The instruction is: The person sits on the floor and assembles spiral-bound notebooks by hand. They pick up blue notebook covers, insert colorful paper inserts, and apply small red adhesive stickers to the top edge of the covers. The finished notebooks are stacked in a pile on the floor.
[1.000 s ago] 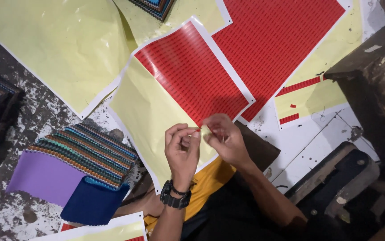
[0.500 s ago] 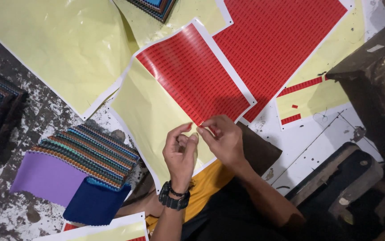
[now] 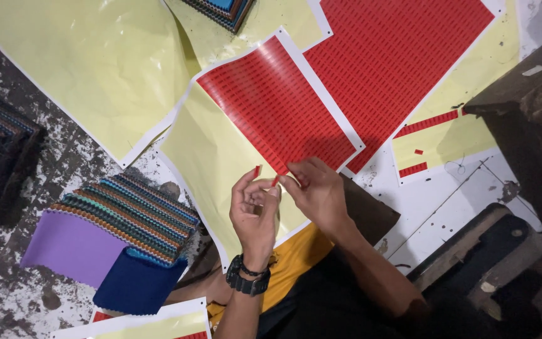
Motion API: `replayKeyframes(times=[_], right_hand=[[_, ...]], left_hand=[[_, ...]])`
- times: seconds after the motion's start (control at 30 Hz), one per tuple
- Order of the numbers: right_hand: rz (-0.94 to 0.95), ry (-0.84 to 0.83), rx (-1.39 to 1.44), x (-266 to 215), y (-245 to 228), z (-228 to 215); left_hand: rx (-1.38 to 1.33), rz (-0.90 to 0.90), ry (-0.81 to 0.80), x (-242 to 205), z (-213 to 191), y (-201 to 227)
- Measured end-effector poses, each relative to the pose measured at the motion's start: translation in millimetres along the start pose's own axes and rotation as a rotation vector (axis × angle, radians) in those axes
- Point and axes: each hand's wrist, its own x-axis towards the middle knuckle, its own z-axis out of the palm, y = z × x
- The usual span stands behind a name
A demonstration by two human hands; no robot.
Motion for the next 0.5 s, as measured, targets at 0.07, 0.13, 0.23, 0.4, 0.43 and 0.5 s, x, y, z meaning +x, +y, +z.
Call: replayKeyframes(times=[0.07, 0.13, 0.23, 0.4, 0.43, 0.5], right_hand=[[-0.049, 0.039, -0.094, -2, -2, 0], [-0.101, 0.080, -0.187, 0, -5, 0], [-0.054, 0.091, -0.044, 0, -13, -4], [0.303, -0.258, 0.678, -4, -8, -25], [0.297, -0.259, 0.677, -4, -5, -24], [0.223, -0.276, 0.471, -3, 0, -22]], left_hand=[[0.006, -0.014, -0.001, -1, -3, -2], [0.010, -0.025, -0.002, -1, -2, -4], [-0.011, -0.045, 0.016, -2, -2, -2], [-0.012, -0.039, -0.056, -2, 2, 14], [-0.015, -0.033, -0.054, -3, 4, 10], [-0.026, -0.039, 0.013, -3, 6, 2]])
